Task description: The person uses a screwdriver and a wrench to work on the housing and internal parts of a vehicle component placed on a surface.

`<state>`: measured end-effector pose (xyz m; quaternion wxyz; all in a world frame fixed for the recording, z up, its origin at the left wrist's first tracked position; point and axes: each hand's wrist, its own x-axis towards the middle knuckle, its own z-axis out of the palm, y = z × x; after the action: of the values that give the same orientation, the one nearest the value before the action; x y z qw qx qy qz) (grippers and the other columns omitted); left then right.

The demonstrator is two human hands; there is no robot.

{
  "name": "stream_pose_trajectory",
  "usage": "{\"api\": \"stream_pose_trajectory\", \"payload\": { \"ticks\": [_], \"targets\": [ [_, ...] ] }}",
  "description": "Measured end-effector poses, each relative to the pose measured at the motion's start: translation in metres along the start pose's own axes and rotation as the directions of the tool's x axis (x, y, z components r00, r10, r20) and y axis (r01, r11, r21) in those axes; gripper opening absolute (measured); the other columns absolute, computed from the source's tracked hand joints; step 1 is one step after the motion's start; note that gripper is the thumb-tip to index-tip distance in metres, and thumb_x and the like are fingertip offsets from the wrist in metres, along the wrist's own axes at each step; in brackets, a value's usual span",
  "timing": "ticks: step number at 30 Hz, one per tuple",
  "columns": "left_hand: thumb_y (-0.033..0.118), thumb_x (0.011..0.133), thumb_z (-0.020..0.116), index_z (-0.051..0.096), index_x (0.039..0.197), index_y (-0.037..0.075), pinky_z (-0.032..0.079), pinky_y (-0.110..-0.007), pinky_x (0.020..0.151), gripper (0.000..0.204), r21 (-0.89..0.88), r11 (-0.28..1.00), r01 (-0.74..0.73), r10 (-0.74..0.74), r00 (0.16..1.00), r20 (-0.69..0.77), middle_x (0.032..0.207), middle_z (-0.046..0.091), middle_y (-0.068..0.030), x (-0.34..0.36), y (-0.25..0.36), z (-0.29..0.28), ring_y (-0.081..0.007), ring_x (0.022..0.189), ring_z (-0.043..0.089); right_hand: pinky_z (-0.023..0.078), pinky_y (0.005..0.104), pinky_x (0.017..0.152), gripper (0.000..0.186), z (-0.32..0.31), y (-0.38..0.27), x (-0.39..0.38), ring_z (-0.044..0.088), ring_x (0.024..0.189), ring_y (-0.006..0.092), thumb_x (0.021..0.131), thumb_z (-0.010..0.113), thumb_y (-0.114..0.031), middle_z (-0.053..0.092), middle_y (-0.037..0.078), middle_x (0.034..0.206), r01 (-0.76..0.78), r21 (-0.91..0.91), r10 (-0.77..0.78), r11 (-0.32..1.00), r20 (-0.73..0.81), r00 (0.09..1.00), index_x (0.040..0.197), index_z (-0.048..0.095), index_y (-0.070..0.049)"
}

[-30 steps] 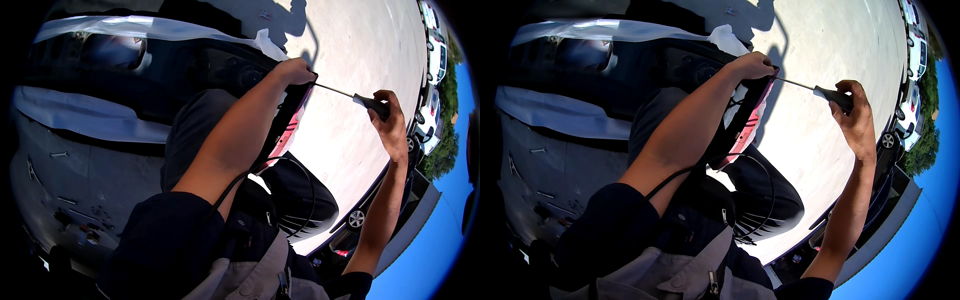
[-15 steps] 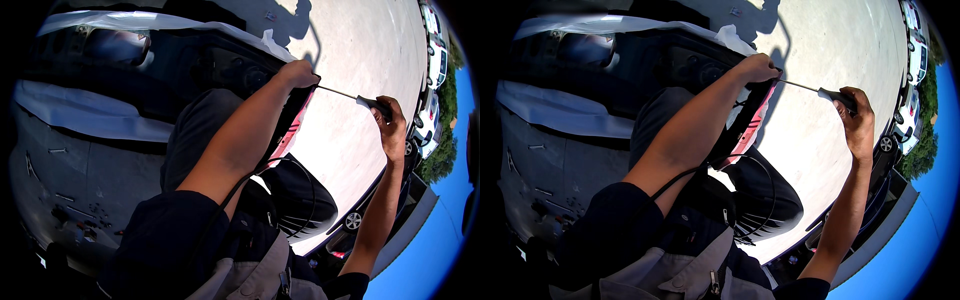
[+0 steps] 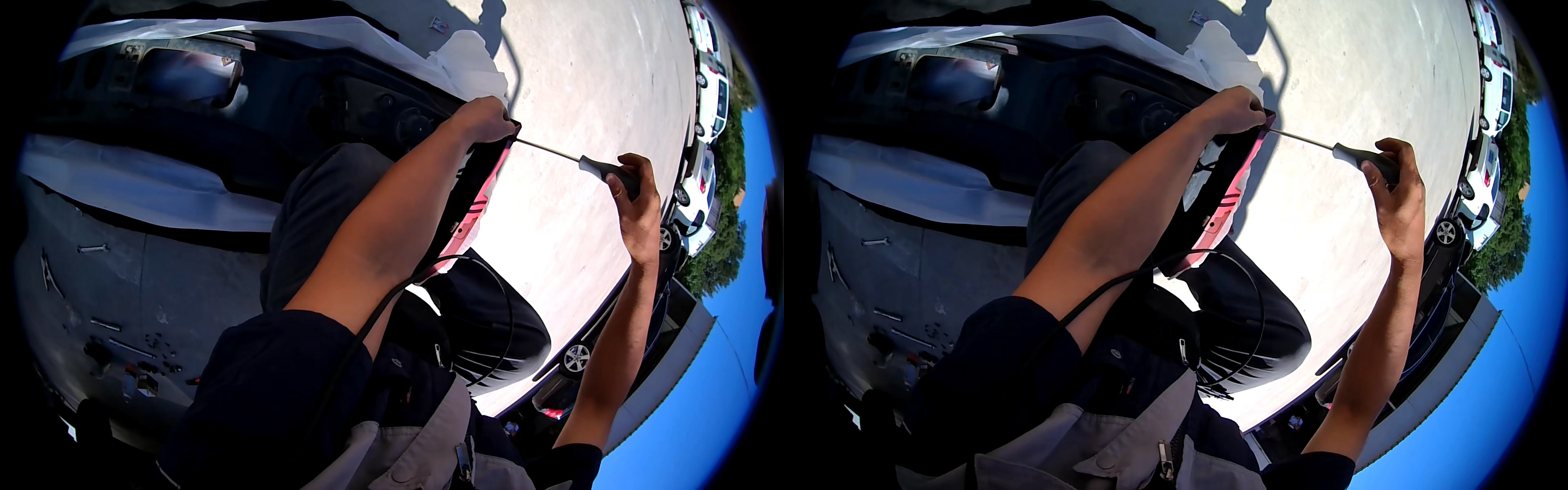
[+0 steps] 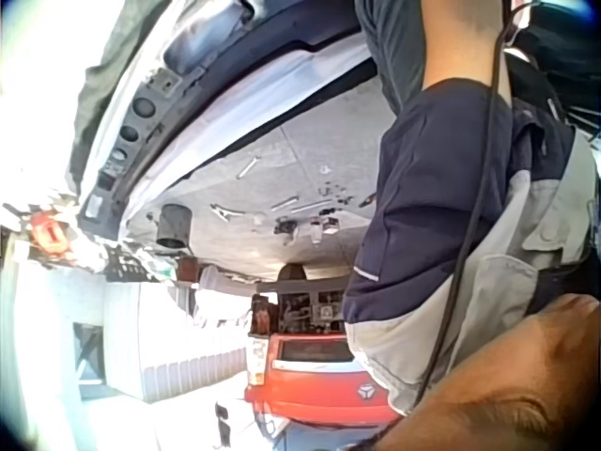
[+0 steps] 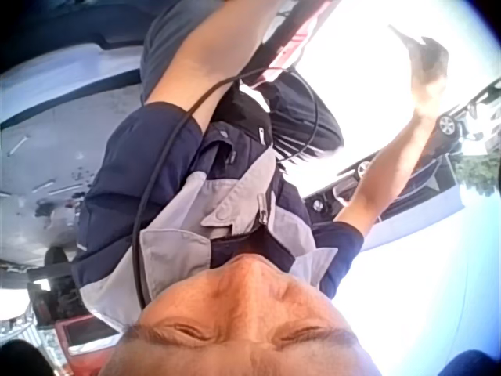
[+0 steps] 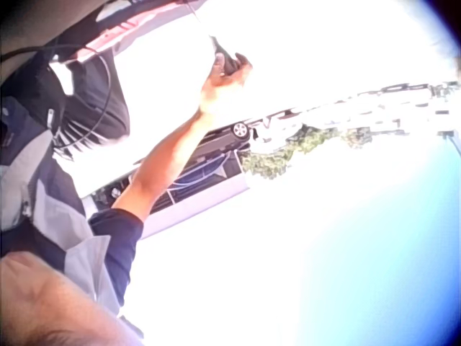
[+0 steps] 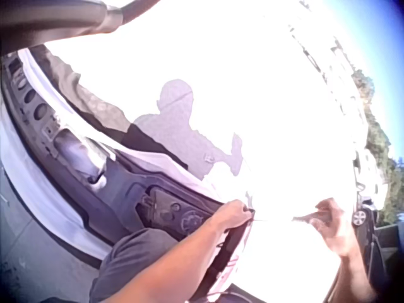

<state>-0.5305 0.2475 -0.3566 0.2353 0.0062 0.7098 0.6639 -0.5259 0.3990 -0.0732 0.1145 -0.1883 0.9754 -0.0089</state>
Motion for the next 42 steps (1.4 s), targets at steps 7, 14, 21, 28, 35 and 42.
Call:
{"api": "stream_pose_trajectory", "payload": {
  "ticks": [7,14,21,28,35,42],
  "targets": [
    [0.027,0.085,0.065,0.076,0.11,0.004,0.051,-0.036,0.089,0.035,-0.108,0.994,0.024,-0.018,0.998,0.055,0.104,0.074,-0.018,0.005,-0.005,-0.001,-0.0288,0.097,0.069,0.048,0.0325,0.058,0.038,0.006,0.0,-0.001,0.06,0.062,0.0174,0.101,0.061,-0.039,0.068,0.013,0.072,-0.124,-0.113,0.12,0.986,-0.041,0.992,0.106,0.065,-0.002],
    [0.015,0.083,0.069,0.071,0.118,0.005,0.051,-0.035,0.091,0.037,-0.029,0.999,-0.02,0.027,0.965,0.262,0.11,0.072,-0.0159,-0.007,0.002,-0.011,-0.0273,0.101,0.068,0.047,0.0316,0.058,0.037,0.004,-0.006,-0.003,0.058,0.062,0.0172,0.102,0.061,-0.038,0.067,0.012,0.072,-0.172,-0.102,0.174,0.98,0.011,0.985,0.105,0.065,-0.002],
    [0.014,0.085,0.07,0.068,0.111,0.006,0.054,-0.041,0.087,0.026,0.312,0.936,-0.16,0.194,0.978,-0.082,0.106,0.073,-0.0144,-0.026,0.004,0.01,-0.0323,0.102,0.069,0.047,0.0312,0.058,0.031,0.0,-0.007,0.001,0.058,0.062,0.0177,0.095,0.069,-0.031,0.068,0.011,0.075,-0.094,-0.064,0.094,0.993,-0.002,0.996,0.102,0.066,-0.001],
    [0.015,0.088,0.067,0.069,0.107,0.006,0.054,-0.044,0.088,0.021,0.456,0.875,-0.162,0.259,0.953,-0.159,0.106,0.072,-0.0141,-0.035,0.01,0.013,-0.0324,0.102,0.069,0.049,0.0322,0.06,0.026,-0.002,-0.01,0.003,0.064,0.067,0.0206,0.094,0.07,-0.027,0.071,0.013,0.082,-0.065,-0.065,0.066,0.996,0.005,0.998,0.101,0.066,-0.002],
    [0.014,0.087,0.068,0.069,0.107,0.006,0.053,-0.045,0.089,0.021,0.443,0.88,-0.17,0.261,0.954,-0.151,0.106,0.071,-0.015,-0.035,0.008,0.014,-0.0335,0.103,0.068,0.059,0.0333,0.065,0.022,-0.003,-0.006,0.001,0.07,0.081,0.0212,0.089,0.074,-0.009,0.068,0.011,0.1,0.106,-0.046,-0.106,0.993,0.008,0.994,0.107,0.065,-0.004],
    [0.016,0.086,0.071,0.068,0.11,0.006,0.053,-0.045,0.088,0.027,0.328,0.938,-0.115,0.166,0.977,-0.133,0.106,0.072,-0.0163,-0.036,0.01,0.01,-0.0356,0.101,0.068,0.065,0.0341,0.074,0.026,0.0,-0.008,0.001,0.072,0.095,0.023,0.086,0.074,0.001,0.066,0.009,0.11,0.16,0.036,-0.16,0.987,0.009,0.987,0.109,0.064,-0.006]
  ]
}}
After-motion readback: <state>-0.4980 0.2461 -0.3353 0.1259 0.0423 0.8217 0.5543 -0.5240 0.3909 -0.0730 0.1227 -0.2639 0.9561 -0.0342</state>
